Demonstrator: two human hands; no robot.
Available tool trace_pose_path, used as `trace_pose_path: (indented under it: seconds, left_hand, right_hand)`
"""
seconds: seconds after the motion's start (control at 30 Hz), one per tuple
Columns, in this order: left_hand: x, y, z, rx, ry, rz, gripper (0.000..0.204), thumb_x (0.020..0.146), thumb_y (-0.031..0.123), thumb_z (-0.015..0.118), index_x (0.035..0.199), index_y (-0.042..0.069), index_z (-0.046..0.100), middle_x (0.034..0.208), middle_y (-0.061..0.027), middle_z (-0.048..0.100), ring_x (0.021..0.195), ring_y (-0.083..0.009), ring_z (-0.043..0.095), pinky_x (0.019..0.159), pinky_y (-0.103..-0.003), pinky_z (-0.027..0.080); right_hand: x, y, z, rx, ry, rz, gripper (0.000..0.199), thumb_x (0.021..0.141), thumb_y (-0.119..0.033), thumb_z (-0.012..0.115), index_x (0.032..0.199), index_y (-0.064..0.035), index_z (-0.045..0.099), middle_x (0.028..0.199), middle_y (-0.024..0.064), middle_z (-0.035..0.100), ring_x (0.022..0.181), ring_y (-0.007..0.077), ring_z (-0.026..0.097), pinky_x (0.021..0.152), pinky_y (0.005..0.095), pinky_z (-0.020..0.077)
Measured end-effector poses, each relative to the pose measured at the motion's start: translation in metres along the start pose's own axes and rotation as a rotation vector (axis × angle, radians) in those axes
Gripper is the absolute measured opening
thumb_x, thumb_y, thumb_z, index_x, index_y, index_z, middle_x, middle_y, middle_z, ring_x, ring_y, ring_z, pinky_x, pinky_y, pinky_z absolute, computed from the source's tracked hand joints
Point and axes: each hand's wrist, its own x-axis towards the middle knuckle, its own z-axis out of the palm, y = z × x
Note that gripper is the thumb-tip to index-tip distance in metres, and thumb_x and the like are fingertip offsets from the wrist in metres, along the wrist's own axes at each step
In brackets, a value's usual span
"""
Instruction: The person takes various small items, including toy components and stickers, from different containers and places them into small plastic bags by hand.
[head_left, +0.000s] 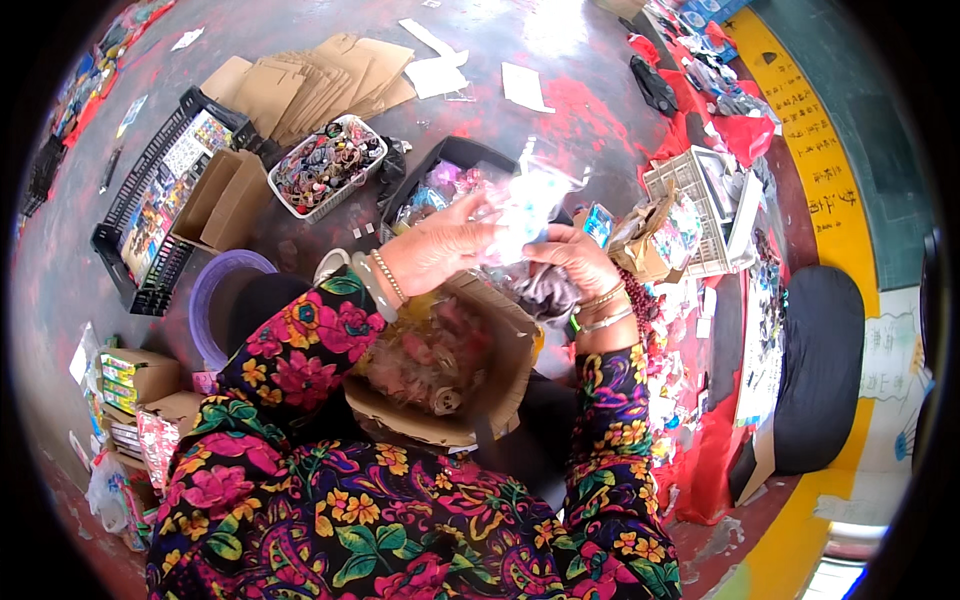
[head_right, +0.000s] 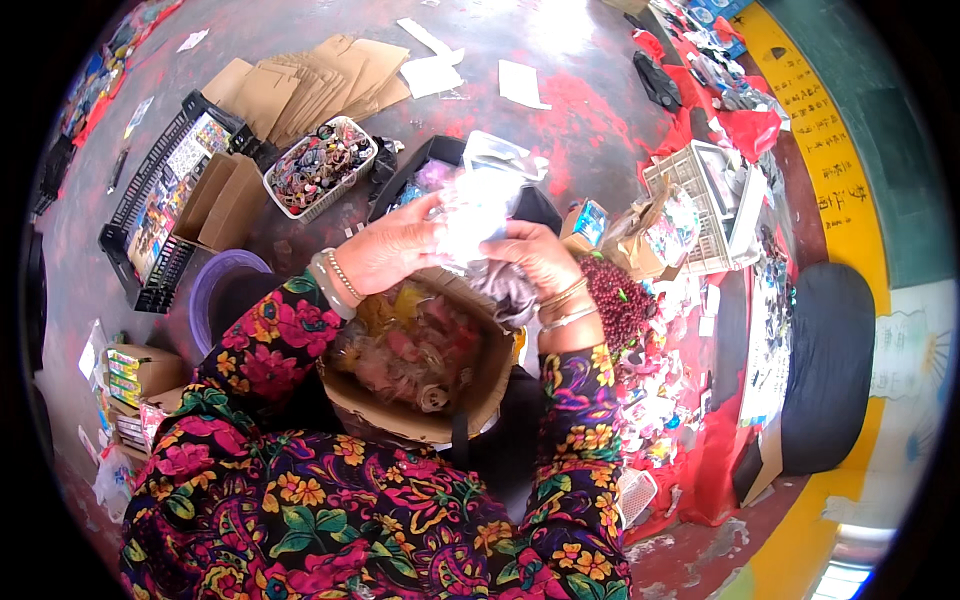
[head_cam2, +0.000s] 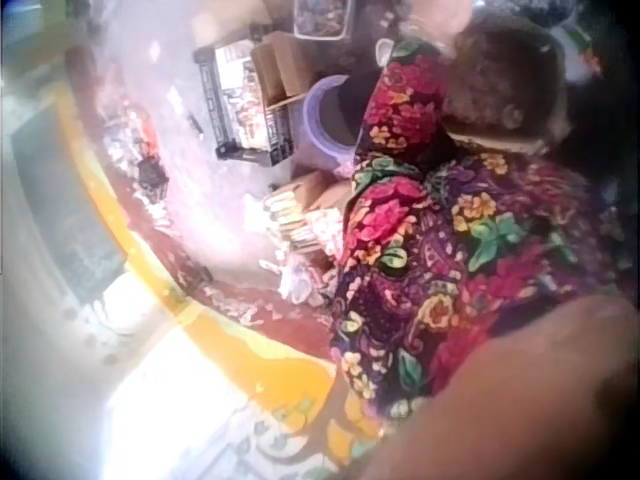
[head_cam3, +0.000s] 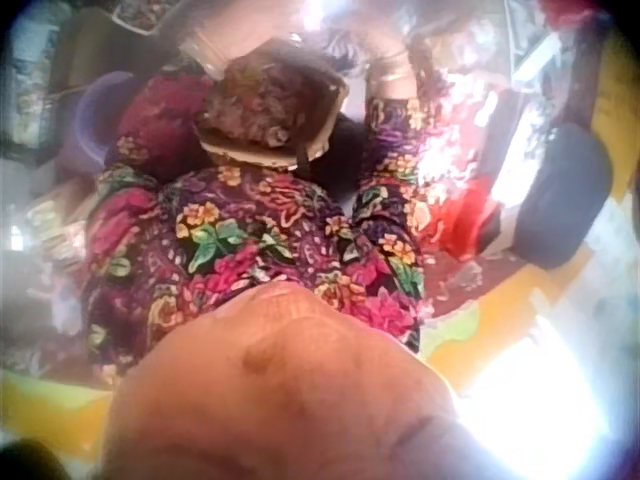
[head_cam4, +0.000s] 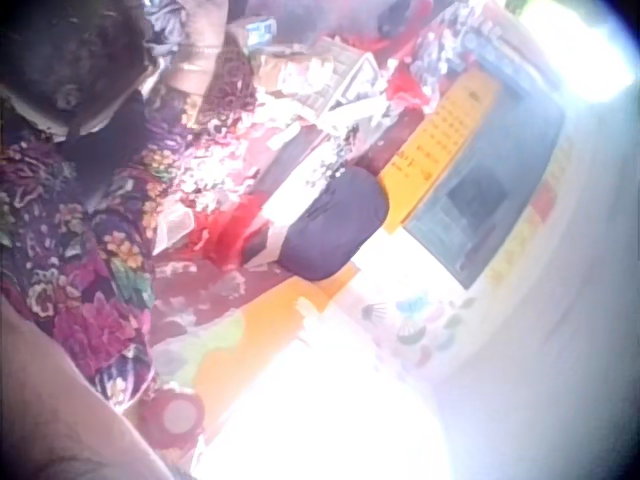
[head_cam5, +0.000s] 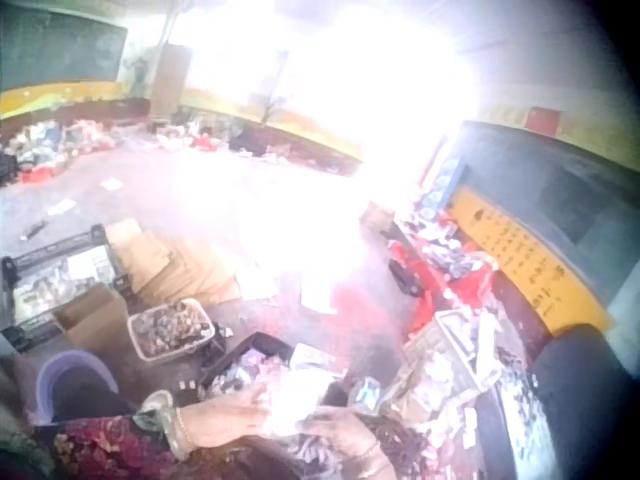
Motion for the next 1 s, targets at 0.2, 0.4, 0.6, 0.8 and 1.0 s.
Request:
trace_pose_path:
  seconds: [0.2,0.4,0.6,0.8,1.0]
  left_hand:
    - [0.007,-0.017,-0.001,-0.062,0.064,0.076,0.033,0.085,0.002,0.054,0.118,0.002,0.049,0.107,-0.0071,0.059,0.095,-0.0173,0.058,0.081,-0.031,0.048]
    - [0.004,-0.009,-0.001,-0.049,0.191,0.126,0.033,0.087,0.003,0.051,0.12,0.001,0.049,0.105,-0.0065,0.059,0.093,-0.0174,0.06,0.08,-0.032,0.049]
    - [0.007,-0.024,0.012,-0.044,0.02,0.137,0.042,0.087,0.0,0.05,0.127,0.006,0.041,0.112,-0.0053,0.055,0.1,-0.0147,0.055,0.085,-0.031,0.046]
    - [-0.002,-0.029,0.016,0.298,-0.008,0.09,0.055,0.084,-0.005,0.046,0.136,0.004,0.028,0.125,-0.0108,0.045,0.116,-0.0187,0.044,0.096,-0.031,0.037]
    - [-0.003,-0.033,0.01,1.056,-0.15,0.233,0.056,0.081,-0.005,0.046,0.134,-0.002,0.03,0.129,-0.0155,0.044,0.119,-0.0193,0.042,0.098,-0.031,0.034]
  right_hand:
    - [-0.013,0.034,0.03,-0.007,0.083,-0.107,0.017,0.075,-0.007,0.067,0.09,-0.0001,0.062,0.074,0.0038,0.061,0.064,0.0115,0.058,0.06,0.0241,0.0469]
    - [-0.037,0.014,-0.009,0.108,0.458,-0.602,0.012,0.087,-0.009,0.055,0.094,-0.0005,0.06,0.081,0.0043,0.06,0.07,0.0121,0.058,0.066,0.0243,0.0476]
    - [-0.032,0.005,0.063,-0.426,0.631,-1.127,0.022,0.088,-0.014,0.052,0.105,-0.0025,0.059,0.104,0.012,0.06,0.097,0.0235,0.057,0.083,0.0356,0.0458]
    - [-0.011,0.021,0.066,-1.162,0.62,-1.119,0.026,0.08,-0.014,0.057,0.103,-0.005,0.062,0.113,0.0155,0.058,0.114,0.0324,0.049,0.098,0.0429,0.0337]
    - [-0.006,0.019,0.053,-0.822,0.698,-0.784,0.022,0.083,-0.019,0.054,0.094,-0.0036,0.065,0.09,0.0178,0.063,0.089,0.0315,0.061,0.079,0.0362,0.0459]
